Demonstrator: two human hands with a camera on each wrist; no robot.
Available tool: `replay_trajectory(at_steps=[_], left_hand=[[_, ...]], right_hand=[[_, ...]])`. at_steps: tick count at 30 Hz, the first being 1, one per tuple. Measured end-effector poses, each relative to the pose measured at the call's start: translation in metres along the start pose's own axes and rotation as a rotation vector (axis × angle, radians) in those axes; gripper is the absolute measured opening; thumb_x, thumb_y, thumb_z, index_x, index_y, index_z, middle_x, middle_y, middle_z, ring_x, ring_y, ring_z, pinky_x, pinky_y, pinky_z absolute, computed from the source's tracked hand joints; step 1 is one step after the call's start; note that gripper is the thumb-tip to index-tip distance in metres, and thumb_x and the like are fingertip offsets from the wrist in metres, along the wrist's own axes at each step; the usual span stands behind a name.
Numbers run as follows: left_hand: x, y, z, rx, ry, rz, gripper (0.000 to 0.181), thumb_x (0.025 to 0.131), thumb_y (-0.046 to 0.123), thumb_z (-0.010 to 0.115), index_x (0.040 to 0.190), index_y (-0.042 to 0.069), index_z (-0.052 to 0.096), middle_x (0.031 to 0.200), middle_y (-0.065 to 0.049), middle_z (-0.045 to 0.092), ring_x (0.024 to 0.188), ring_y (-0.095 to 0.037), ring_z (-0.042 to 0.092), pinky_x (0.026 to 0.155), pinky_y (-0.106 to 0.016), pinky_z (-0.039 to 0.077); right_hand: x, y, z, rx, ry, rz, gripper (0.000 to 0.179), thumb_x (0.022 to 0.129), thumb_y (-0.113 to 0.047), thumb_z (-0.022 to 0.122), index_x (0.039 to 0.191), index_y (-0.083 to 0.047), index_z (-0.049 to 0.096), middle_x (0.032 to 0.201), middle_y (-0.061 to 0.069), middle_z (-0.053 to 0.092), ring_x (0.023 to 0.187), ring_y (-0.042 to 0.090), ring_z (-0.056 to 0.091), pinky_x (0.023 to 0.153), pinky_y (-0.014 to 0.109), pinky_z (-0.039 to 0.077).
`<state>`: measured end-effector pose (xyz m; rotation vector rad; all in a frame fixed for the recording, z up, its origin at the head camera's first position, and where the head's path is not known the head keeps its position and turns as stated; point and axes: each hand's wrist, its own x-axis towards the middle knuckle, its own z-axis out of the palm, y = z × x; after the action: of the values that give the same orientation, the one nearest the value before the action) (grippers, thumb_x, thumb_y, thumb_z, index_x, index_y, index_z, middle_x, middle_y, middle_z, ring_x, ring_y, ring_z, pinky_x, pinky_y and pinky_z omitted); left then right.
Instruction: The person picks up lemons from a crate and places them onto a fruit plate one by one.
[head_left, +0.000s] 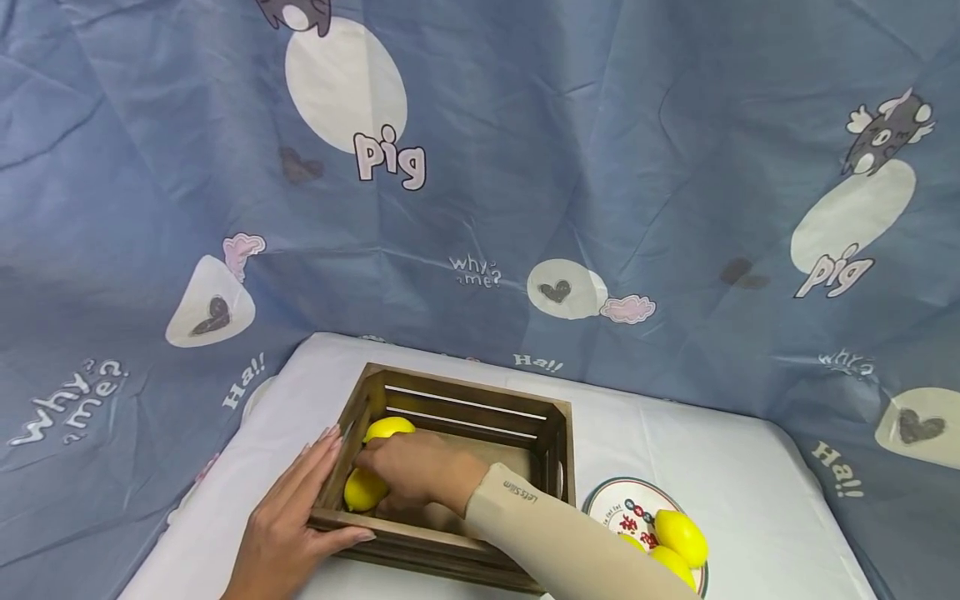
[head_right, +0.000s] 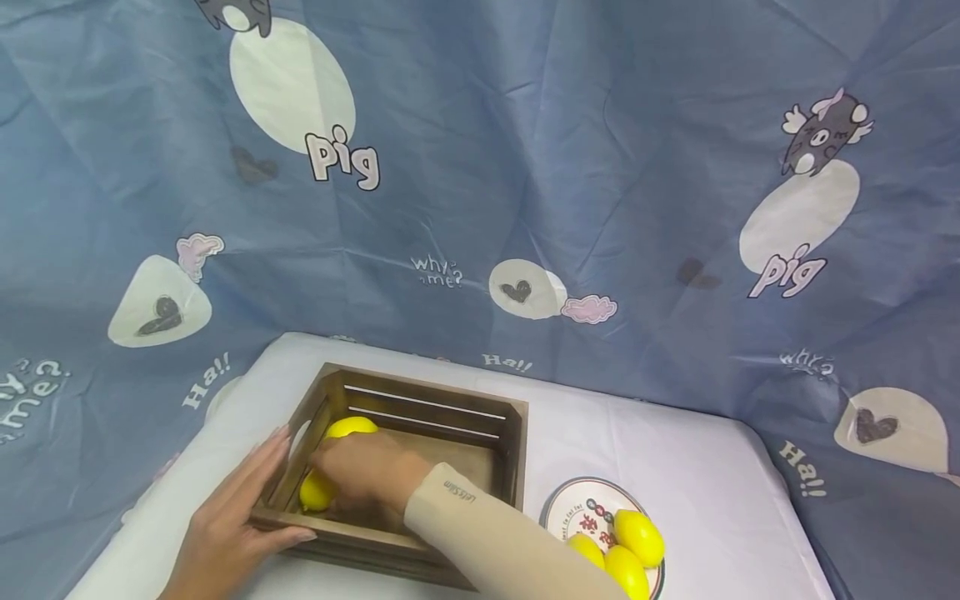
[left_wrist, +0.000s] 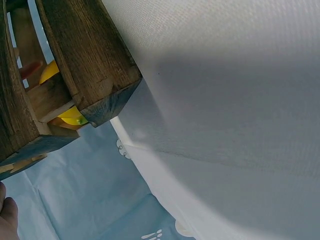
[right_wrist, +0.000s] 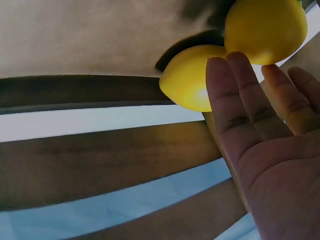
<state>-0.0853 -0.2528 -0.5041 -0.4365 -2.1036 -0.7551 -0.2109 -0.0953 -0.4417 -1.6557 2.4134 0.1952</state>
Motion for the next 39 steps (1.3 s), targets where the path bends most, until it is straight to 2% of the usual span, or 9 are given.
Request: replay_trajectory(at_steps=[13,23,29,33,39], left_hand=[[0.002,0.001,0.002,0.014,0.001,-0.001,0.103,0.083,0.075,0.068,0.140,-0.009,0.061,0.146,-0.024,0.059,0.145,-0.018,0.048,0.124,-0.030,0.034],[0.000,-0.001,0.002,-0.009,-0.001,0.009,0.102,0.081,0.072,0.072,0.141,-0.010,0.060,0.145,-0.025,0.059,0.143,-0.023,0.050,0.124,-0.029,0.033],[-0.002,-0.001,0.002,0.006,0.003,0.003,0.102,0.082,0.074,0.071,0.140,-0.009,0.061,0.145,-0.024,0.059,0.144,-0.019,0.049,0.123,-0.028,0.034],[-0.002,-0.001,0.002,-0.012,0.005,0.002,0.101,0.082,0.073,0.072,0.140,-0.010,0.061,0.145,-0.025,0.059,0.144,-0.019,0.049,0.124,-0.027,0.034],[-0.002,-0.002,0.003,-0.017,-0.001,-0.002,0.102,0.082,0.074,0.071,0.140,-0.010,0.060,0.145,-0.026,0.059,0.145,-0.018,0.047,0.124,-0.025,0.033]], right_hand=[[0.000,0.000,0.009,-0.009,0.000,0.013,0.049,0.086,-0.044,0.087,0.129,-0.027,0.069,0.117,-0.011,0.067,0.100,0.003,0.065,0.096,0.021,0.055],[0.003,0.002,0.011,0.104,-0.036,0.056,0.043,0.086,-0.043,0.088,0.120,-0.026,0.070,0.100,-0.015,0.067,0.087,0.000,0.060,0.082,0.015,0.053],[0.005,0.003,0.013,0.179,-0.081,0.093,0.042,0.086,-0.038,0.089,0.121,-0.024,0.071,0.094,-0.015,0.066,0.082,0.002,0.058,0.077,0.015,0.051],[0.006,0.002,0.014,0.189,-0.099,0.089,0.046,0.085,-0.036,0.090,0.125,-0.026,0.071,0.095,-0.014,0.067,0.083,0.003,0.058,0.080,0.015,0.051],[0.007,0.003,0.015,0.140,-0.131,0.064,0.054,0.086,-0.037,0.090,0.134,-0.034,0.066,0.103,-0.014,0.070,0.093,0.003,0.063,0.088,0.017,0.053]])
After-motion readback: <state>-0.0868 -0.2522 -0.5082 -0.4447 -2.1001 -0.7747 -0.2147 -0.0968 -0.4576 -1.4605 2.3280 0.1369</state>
